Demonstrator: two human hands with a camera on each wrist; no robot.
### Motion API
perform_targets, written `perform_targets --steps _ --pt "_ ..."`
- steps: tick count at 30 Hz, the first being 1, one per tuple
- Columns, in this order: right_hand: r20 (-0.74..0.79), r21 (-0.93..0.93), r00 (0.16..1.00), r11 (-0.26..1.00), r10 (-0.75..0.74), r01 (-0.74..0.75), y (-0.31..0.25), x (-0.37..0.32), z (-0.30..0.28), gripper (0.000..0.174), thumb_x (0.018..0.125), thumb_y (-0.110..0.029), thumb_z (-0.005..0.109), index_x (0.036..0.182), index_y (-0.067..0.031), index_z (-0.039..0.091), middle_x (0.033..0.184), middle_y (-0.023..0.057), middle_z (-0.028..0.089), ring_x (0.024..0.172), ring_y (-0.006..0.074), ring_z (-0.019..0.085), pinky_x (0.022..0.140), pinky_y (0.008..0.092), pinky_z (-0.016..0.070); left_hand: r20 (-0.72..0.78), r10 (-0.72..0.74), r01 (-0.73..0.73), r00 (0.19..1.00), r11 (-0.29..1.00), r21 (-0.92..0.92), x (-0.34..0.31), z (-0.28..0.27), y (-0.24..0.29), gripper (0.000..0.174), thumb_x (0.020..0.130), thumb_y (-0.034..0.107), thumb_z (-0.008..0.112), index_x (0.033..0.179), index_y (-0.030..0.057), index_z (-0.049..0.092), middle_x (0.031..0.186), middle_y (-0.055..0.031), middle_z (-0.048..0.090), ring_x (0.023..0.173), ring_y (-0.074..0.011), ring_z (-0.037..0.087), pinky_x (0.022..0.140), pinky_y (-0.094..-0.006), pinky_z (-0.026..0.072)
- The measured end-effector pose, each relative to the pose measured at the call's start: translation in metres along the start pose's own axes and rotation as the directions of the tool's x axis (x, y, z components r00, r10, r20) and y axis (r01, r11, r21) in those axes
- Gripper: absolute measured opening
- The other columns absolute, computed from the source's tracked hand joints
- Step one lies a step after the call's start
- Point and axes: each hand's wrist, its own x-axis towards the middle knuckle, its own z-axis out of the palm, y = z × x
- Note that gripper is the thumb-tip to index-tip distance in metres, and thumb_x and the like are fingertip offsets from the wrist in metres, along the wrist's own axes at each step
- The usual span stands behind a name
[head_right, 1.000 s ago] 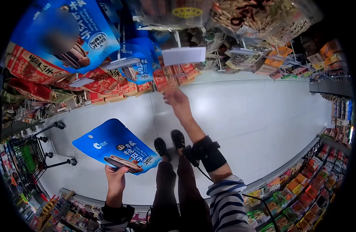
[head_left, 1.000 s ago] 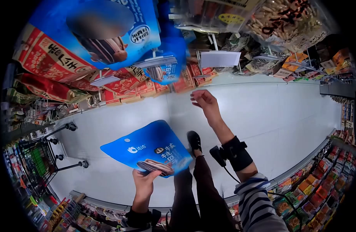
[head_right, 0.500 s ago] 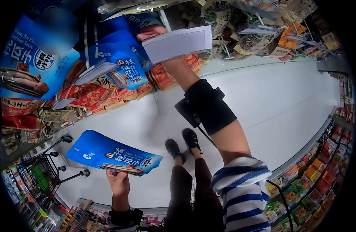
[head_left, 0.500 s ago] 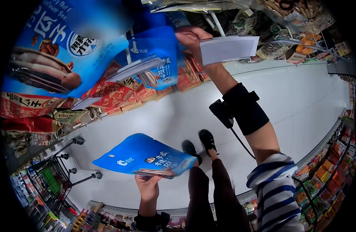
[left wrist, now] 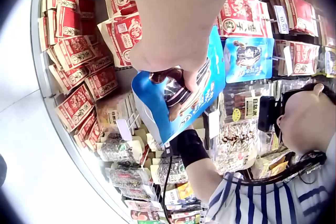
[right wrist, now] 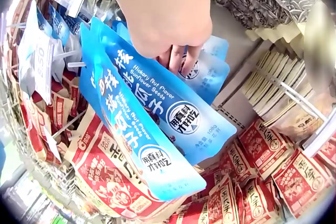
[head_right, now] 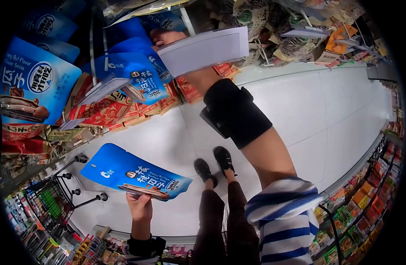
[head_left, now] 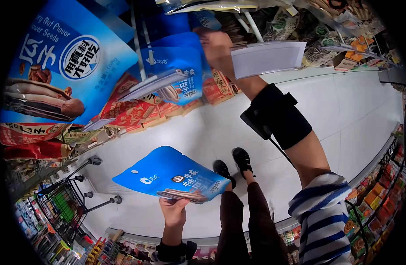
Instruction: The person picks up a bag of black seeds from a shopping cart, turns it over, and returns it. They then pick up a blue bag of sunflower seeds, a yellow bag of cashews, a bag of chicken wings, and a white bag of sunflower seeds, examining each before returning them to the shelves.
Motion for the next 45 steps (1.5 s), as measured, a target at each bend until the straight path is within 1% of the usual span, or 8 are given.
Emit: perform_targets --steps 5,28,30,33,35,37,40,45 --pt "-0.031 -0.124 0.993 0.985 0.113 -0.116 -0.006 0.015 -0.001 0.025 0.076 -0.019 0.060 0.097 -0.0052 0.057 0.092 0.0091 0.058 0.079 0.0166 0.057 0.066 0.0255 0.0464 0.003 0.010 -0.011 1.000 1.000 0.017 0.001 -0.003 0.000 0.042 0.064 0.000 0.068 0.101 -0.0033 0.048 0.092 -0.0104 0.058 0.083 -0.0185 0.057 0.076 -0.0313 0.0455" --pt "0.180 -0.528 0.983 0.846 0.023 0.077 0.001 0.058 0.004 0.021 0.082 -0.014 0.049 0.096 -0.0015 0.056 0.087 0.0102 0.060 0.079 0.0142 0.057 0.068 0.0240 0.0454 0.050 -0.012 0.011 0.999 0.999 0.031 0.002 -0.016 0.005 0.047 0.066 0.004 0.067 0.107 -0.0011 0.043 0.098 -0.0087 0.055 0.089 -0.0182 0.054 0.081 -0.0319 0.0427" --pt "0.172 -0.513 0.985 0.854 0.009 0.082 0.001 0.057 0.001 0.020 0.082 -0.014 0.049 0.096 -0.0011 0.056 0.086 0.0103 0.060 0.078 0.0140 0.057 0.068 0.0239 0.0453 0.001 0.008 -0.008 1.000 1.000 -0.021 0.002 -0.009 0.005 0.040 0.065 -0.001 0.067 0.100 -0.0032 0.049 0.091 -0.0098 0.058 0.083 -0.0182 0.057 0.078 -0.0316 0.0451" --pt "0.064 -0.367 0.998 0.929 -0.025 0.047 0.000 0.044 -0.013 0.020 0.083 -0.013 0.047 0.096 -0.0006 0.055 0.086 0.0104 0.060 0.078 0.0137 0.057 0.068 0.0237 0.0451 0.069 -0.015 0.010 0.997 0.997 0.073 0.000 -0.015 0.004 0.050 0.068 0.008 0.067 0.110 0.0003 0.041 0.101 -0.0078 0.054 0.092 -0.0177 0.053 0.083 -0.0314 0.0408" --pt "-0.053 -0.133 0.998 0.991 -0.037 0.030 -0.002 0.023 -0.024 0.023 0.084 -0.016 0.046 0.094 0.0027 0.055 0.086 0.0115 0.060 0.081 0.0161 0.058 0.071 0.0245 0.0462 0.087 -0.013 0.007 0.996 0.997 0.071 0.000 -0.017 0.003 0.051 0.068 0.008 0.068 0.110 0.0001 0.041 0.101 -0.0078 0.054 0.092 -0.0177 0.053 0.084 -0.0314 0.0407" --pt "-0.074 0.158 0.981 0.970 -0.177 0.186 -0.007 0.000 -0.032 0.025 0.083 -0.017 0.049 0.093 0.0057 0.054 0.087 0.0129 0.060 0.083 0.0187 0.058 0.075 0.0259 0.0475 0.093 -0.016 0.010 0.996 0.998 0.066 0.001 -0.016 0.001 0.051 0.067 0.008 0.068 0.110 -0.0002 0.042 0.101 -0.0079 0.054 0.092 -0.0178 0.053 0.084 -0.0314 0.0407" --pt "-0.135 0.298 0.988 0.948 -0.072 0.110 -0.014 -0.023 -0.030 0.027 0.072 -0.023 0.065 0.093 -0.0070 0.060 0.084 0.0071 0.060 0.076 0.0122 0.057 0.063 0.0208 0.0464 0.088 -0.024 0.018 0.996 0.998 0.066 0.004 -0.012 -0.002 0.051 0.067 0.008 0.069 0.110 -0.0006 0.042 0.101 -0.0081 0.055 0.092 -0.0178 0.054 0.084 -0.0315 0.0409" --pt "0.052 0.228 0.996 0.972 -0.067 0.054 0.000 -0.016 -0.018 0.032 0.073 -0.021 0.063 0.099 -0.0032 0.057 0.088 0.0099 0.060 0.081 0.0151 0.058 0.068 0.0217 0.0486 0.096 -0.027 0.021 0.995 0.997 0.069 0.005 -0.010 -0.008 0.051 0.067 0.007 0.068 0.110 -0.0009 0.042 0.101 -0.0087 0.055 0.091 -0.0182 0.054 0.083 -0.0317 0.0418"
